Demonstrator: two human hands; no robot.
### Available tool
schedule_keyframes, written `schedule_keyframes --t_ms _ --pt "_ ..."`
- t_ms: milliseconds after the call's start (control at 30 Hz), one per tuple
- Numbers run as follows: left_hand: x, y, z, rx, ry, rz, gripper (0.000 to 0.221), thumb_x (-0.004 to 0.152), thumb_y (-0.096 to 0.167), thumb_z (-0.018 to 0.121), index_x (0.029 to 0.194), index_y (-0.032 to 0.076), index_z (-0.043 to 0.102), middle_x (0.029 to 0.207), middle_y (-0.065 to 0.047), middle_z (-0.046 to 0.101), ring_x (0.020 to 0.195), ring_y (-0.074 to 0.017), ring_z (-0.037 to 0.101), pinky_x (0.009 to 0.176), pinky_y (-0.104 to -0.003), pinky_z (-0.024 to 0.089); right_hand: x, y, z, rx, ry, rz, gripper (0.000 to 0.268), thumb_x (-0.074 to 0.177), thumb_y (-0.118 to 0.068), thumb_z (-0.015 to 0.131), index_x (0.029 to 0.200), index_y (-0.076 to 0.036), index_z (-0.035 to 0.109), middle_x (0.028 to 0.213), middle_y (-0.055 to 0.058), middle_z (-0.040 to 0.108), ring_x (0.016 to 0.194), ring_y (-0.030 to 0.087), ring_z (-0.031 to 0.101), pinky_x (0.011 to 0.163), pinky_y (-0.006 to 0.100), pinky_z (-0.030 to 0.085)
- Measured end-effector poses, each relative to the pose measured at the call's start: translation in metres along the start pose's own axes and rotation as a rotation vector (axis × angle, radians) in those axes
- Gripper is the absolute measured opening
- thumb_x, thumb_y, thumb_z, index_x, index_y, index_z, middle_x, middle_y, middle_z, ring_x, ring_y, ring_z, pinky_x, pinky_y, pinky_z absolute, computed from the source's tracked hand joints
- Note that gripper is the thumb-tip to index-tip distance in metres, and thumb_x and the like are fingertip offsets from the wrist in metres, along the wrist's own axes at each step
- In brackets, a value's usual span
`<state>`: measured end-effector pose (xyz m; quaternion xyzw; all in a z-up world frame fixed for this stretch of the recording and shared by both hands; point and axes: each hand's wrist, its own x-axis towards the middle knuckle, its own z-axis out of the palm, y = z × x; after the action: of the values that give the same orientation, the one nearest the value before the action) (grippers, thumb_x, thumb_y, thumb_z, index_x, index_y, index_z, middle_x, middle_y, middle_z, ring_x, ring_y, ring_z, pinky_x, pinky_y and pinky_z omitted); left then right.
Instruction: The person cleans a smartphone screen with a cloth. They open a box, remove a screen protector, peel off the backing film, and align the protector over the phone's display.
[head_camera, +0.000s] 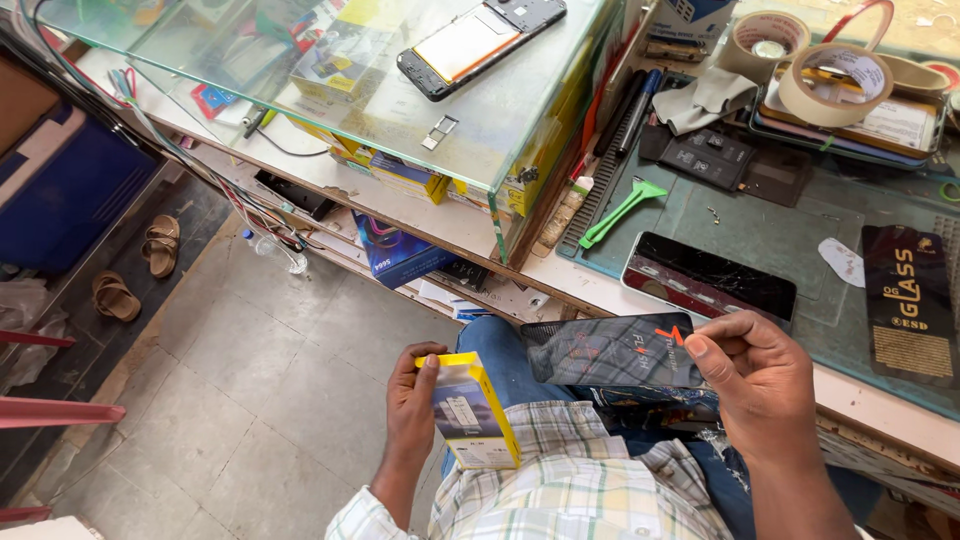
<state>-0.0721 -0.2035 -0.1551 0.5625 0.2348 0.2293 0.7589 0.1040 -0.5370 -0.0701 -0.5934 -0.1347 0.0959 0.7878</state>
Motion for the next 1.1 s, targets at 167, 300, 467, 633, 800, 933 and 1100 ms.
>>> schedule_keyframes --t_ms 167,300,467,633,800,933,1100 --pt "0.001 -0.013 0.002 -0.133 -0.009 0.088 0.016 0.103 0.016 0.058 0.103 0.001 0.063 0.106 -0.009 0.070 0.095 -0.0117 0.065 0.088 -0.026 0.053 -0.001 0.004 -0.009 0.029 0.020 0.005 0.012 0.095 -0.003 0.075 0.104 0.000 0.068 0.092 0.004 0.069 0.078 0.004 0.058 0.068 0.018 0.044" --pt "0.007 -0.005 -0.004 0.062 -0.102 0.136 0.018 0.104 0.014 0.062 0.100 -0.002 0.067 0.108 -0.011 0.071 0.097 -0.0150 0.065 0.087 -0.029 0.052 -0.002 0.005 -0.012 0.017 0.039 0.010 0.013 0.094 -0.003 0.076 0.103 0.001 0.068 0.093 0.004 0.070 0.080 0.004 0.059 0.070 0.018 0.046" --pt "0.006 0.040 -0.001 0.577 -0.328 0.384 0.017 0.092 0.015 0.075 0.097 0.000 0.069 0.112 -0.016 0.077 0.102 -0.0208 0.074 0.085 -0.034 0.060 -0.002 0.008 -0.015 0.039 0.045 0.011 0.013 0.094 -0.003 0.076 0.104 0.001 0.068 0.093 0.005 0.070 0.079 0.005 0.059 0.070 0.019 0.046" --pt "0.015 0.078 -0.019 1.151 -0.373 0.060 0.031 0.086 0.025 0.077 0.104 0.005 0.062 0.099 -0.012 0.078 0.082 -0.0204 0.073 0.070 -0.036 0.059 -0.001 0.008 -0.018 0.010 0.068 0.004 0.013 0.094 -0.004 0.076 0.104 0.000 0.068 0.092 0.004 0.069 0.078 0.004 0.059 0.069 0.019 0.045" --pt "0.038 0.090 -0.068 0.611 0.084 0.018 0.016 0.103 0.021 0.060 0.103 0.004 0.059 0.083 -0.011 0.061 0.061 -0.0175 0.055 0.047 -0.033 0.043 -0.002 0.005 -0.021 -0.001 0.073 -0.013 0.012 0.094 -0.003 0.075 0.104 0.001 0.068 0.093 0.003 0.068 0.079 0.004 0.057 0.071 0.018 0.044" --pt "0.070 0.121 -0.073 -0.010 0.236 0.245 0.011 0.109 0.020 0.052 0.107 0.010 0.049 0.089 -0.005 0.064 0.065 -0.0148 0.064 0.048 -0.029 0.049 -0.005 0.005 -0.024 0.029 0.085 -0.041 0.013 0.094 -0.003 0.075 0.105 0.000 0.069 0.095 0.003 0.068 0.081 0.004 0.058 0.072 0.018 0.045" --pt "0.104 0.150 -0.036 -0.158 0.294 0.326 0.012 0.108 0.021 0.051 0.111 0.010 0.050 0.100 -0.008 0.070 0.077 -0.0184 0.071 0.054 -0.032 0.056 -0.012 0.007 -0.030 0.037 0.089 -0.063 0.013 0.094 -0.003 0.075 0.105 0.000 0.069 0.093 0.003 0.069 0.080 0.005 0.058 0.071 0.019 0.045"
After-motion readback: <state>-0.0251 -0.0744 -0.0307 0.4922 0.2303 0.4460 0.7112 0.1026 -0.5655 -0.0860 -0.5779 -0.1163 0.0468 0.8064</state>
